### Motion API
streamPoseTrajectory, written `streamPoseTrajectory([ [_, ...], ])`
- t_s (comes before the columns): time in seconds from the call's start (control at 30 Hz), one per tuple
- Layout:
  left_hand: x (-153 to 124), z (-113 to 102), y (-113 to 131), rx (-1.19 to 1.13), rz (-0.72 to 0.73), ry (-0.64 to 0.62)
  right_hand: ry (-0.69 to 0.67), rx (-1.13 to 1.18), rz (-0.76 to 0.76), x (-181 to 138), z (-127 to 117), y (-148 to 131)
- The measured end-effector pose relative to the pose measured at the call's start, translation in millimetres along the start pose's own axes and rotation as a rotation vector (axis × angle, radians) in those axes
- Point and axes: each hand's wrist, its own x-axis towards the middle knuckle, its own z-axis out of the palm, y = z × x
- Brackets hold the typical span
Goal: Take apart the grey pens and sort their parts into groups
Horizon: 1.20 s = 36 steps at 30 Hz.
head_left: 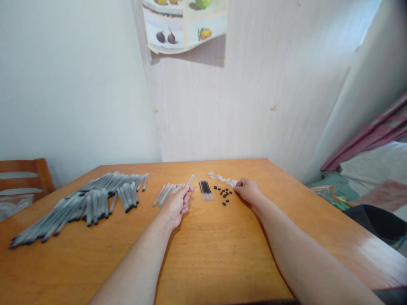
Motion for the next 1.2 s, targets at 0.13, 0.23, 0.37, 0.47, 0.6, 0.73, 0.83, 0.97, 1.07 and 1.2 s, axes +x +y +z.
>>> streamPoseTrajectory([
  [0.13, 1.0, 0.1, -1.5, 0.000, -0.005, -0.008, 0.014, -0.051, 0.018, 0.6, 3.0, -0.2],
  [0.23, 0.5, 0.5, -1.2, -0.003, -0.011, 0.007, 0.029, -0.063, 0.021, 2.4, 3.1, -0.1],
  [0.37, -0.1, 1.1, 0.7, -0.024, -0.032, 0.031, 0.070, -0.054, 0.024, 4.0, -0.5, -3.4],
  [0.47, 0.8, 1.0, 2.0, -0.064, -0.048, 0.052, 0.110, -0.038, 0.014, 1.2, -3.4, -12.6],
  [0.6, 2.0, 0.2, 3.3, -0.131, -0.043, 0.057, 0.145, 0.081, -0.092, -13.1, -3.1, -35.4],
  [0.73, 1.4, 1.1, 5.1, -0.139, -0.039, 0.097, 0.058, 0.273, -0.221, -39.5, 5.2, -65.3],
  [0.83, -0.3, 3.8, 6.6, -0.142, -0.038, 0.100, -0.142, 0.438, -0.265, -62.7, 15.2, -86.2],
  [0.97, -2.2, 7.7, 6.6, -0.142, 0.002, 0.041, -0.475, 0.734, -0.138, -88.0, 29.9, -102.9],
  [1.07, -2.5, 8.9, 4.7, -0.145, 0.019, -0.009, -0.613, 0.931, -0.060, -97.7, 38.2, -107.1],
  [1.2, -2.6, 9.7, 2.2, -0.170, 0.041, -0.065, -0.715, 1.082, -0.001, -100.9, 39.3, -108.9],
])
